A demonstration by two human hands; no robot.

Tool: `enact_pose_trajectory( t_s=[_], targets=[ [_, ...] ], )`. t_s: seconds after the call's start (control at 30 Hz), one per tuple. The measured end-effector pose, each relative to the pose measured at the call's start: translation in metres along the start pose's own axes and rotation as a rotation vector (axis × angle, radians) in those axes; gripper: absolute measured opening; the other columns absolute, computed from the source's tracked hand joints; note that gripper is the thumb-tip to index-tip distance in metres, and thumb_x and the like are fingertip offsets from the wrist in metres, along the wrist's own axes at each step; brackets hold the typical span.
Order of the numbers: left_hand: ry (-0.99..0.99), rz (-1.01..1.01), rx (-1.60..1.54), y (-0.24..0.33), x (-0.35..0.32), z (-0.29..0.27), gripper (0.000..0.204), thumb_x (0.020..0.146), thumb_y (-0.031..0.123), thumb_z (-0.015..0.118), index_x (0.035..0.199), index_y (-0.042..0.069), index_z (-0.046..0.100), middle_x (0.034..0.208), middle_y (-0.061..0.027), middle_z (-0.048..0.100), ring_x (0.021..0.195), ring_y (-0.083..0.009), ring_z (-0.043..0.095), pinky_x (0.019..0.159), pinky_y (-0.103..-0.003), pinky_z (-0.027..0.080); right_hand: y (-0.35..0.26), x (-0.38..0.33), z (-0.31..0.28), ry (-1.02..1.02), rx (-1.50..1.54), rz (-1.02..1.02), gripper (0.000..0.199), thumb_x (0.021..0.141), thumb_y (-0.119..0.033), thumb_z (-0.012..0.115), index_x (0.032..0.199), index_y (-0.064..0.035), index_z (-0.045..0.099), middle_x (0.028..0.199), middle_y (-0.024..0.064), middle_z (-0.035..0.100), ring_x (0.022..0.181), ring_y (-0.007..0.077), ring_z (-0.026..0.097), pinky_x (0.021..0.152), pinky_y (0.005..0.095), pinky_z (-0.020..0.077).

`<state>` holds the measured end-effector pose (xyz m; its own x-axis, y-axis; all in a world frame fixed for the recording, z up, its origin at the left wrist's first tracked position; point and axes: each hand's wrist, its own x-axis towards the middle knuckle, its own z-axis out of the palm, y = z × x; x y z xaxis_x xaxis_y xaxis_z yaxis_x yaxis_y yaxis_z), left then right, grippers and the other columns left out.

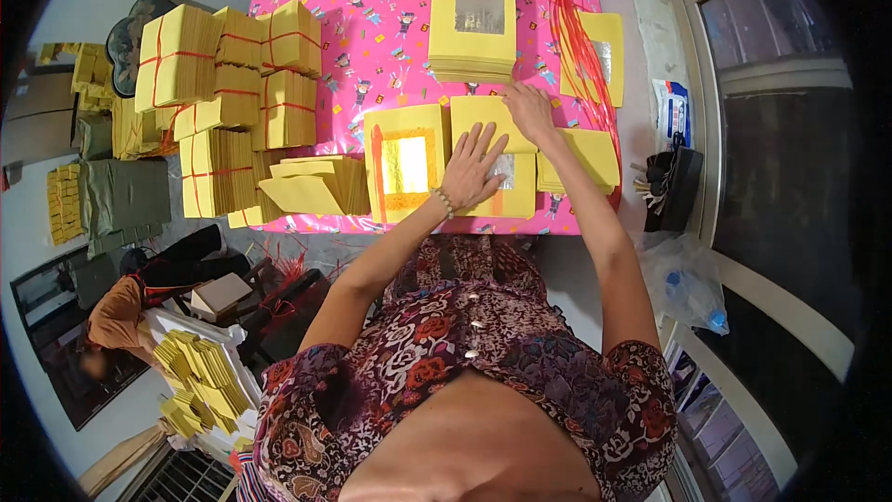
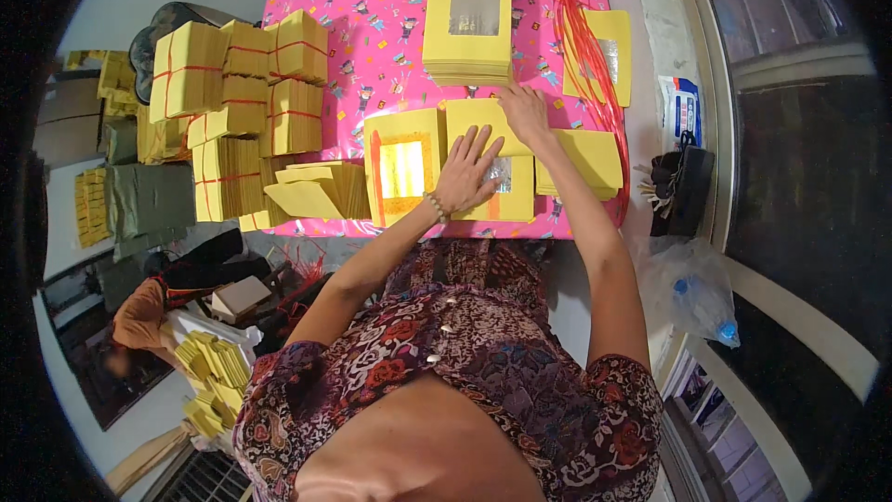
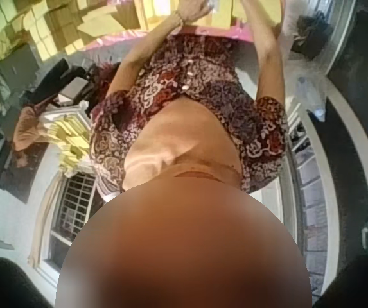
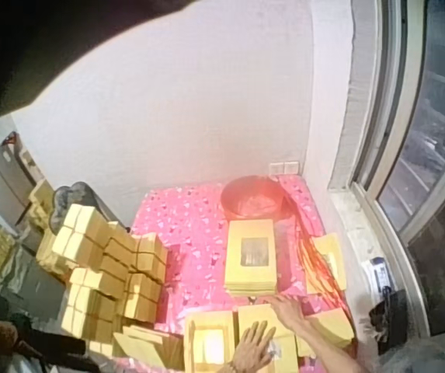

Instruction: Counting, stacking, and tying bundles of yellow joss paper with string.

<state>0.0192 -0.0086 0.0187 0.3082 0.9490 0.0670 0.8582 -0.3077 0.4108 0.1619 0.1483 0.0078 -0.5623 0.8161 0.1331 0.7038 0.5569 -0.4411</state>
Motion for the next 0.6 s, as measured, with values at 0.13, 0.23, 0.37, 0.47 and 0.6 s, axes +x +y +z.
enact_pose_trajectory(
  t_s=[0.13, 0.23, 0.37, 0.47, 0.6],
  targets=[
    [0.011, 0.012, 0.019, -0.001, 0.002, 0.008, 0.079, 0.086, 0.041, 0.059, 0.153, 0.012, 0.028, 0.158, -0.0212, 0.021, 0.146, -0.0428, 0.017, 0.118, -0.054, 0.017, -0.010, -0.013, -0.006, 0.098, -0.034, -0.007, 0.027, 0.090, -0.017, 0.058, 0.114, -0.0073, 0.062, 0.113, 0.0113, 0.062, 0.110, 0.0301, 0.056, 0.096, 0.0473, 0.0392],
    [-0.012, -0.001, 0.026, -0.003, 0.000, 0.008, 0.079, 0.086, 0.042, 0.059, 0.153, 0.012, 0.029, 0.158, -0.0211, 0.019, 0.146, -0.0440, 0.016, 0.117, -0.055, 0.018, -0.035, -0.051, -0.009, 0.137, -0.129, -0.003, 0.037, 0.088, -0.014, 0.056, 0.123, -0.0032, 0.057, 0.122, 0.0144, 0.058, 0.119, 0.0315, 0.051, 0.107, 0.0494, 0.0343],
    [-0.011, -0.013, 0.029, -0.004, -0.002, 0.008, 0.083, 0.084, 0.042, 0.061, 0.154, 0.013, 0.027, 0.159, -0.0199, 0.019, 0.147, -0.0426, 0.014, 0.118, -0.053, 0.016, -0.065, -0.115, -0.013, 0.061, -0.214, -0.019, 0.050, 0.086, -0.012, 0.053, 0.134, 0.0048, 0.048, 0.136, 0.0203, 0.049, 0.130, 0.0371, 0.042, 0.113, 0.0515, 0.0272],
    [0.004, 0.006, 0.048, -0.003, 0.001, 0.011, 0.085, 0.082, 0.042, 0.062, 0.154, 0.013, 0.026, 0.159, -0.0204, 0.018, 0.147, -0.0436, 0.013, 0.118, -0.053, 0.016, -0.062, -0.134, -0.002, 0.042, -0.320, -0.040, 0.056, 0.088, -0.016, 0.055, 0.138, 0.0051, 0.044, 0.142, 0.0211, 0.044, 0.133, 0.0393, 0.039, 0.115, 0.0543, 0.0235],
    [-0.021, 0.011, 0.046, -0.003, 0.001, 0.012, 0.084, 0.082, 0.041, 0.062, 0.154, 0.013, 0.027, 0.159, -0.0209, 0.018, 0.147, -0.0440, 0.013, 0.118, -0.053, 0.017, -0.056, -0.137, 0.006, -0.027, -0.217, 0.021, 0.061, 0.089, -0.023, 0.057, 0.141, 0.0046, 0.041, 0.146, 0.0211, 0.040, 0.135, 0.0401, 0.036, 0.116, 0.0550, 0.0189]
  ],
)
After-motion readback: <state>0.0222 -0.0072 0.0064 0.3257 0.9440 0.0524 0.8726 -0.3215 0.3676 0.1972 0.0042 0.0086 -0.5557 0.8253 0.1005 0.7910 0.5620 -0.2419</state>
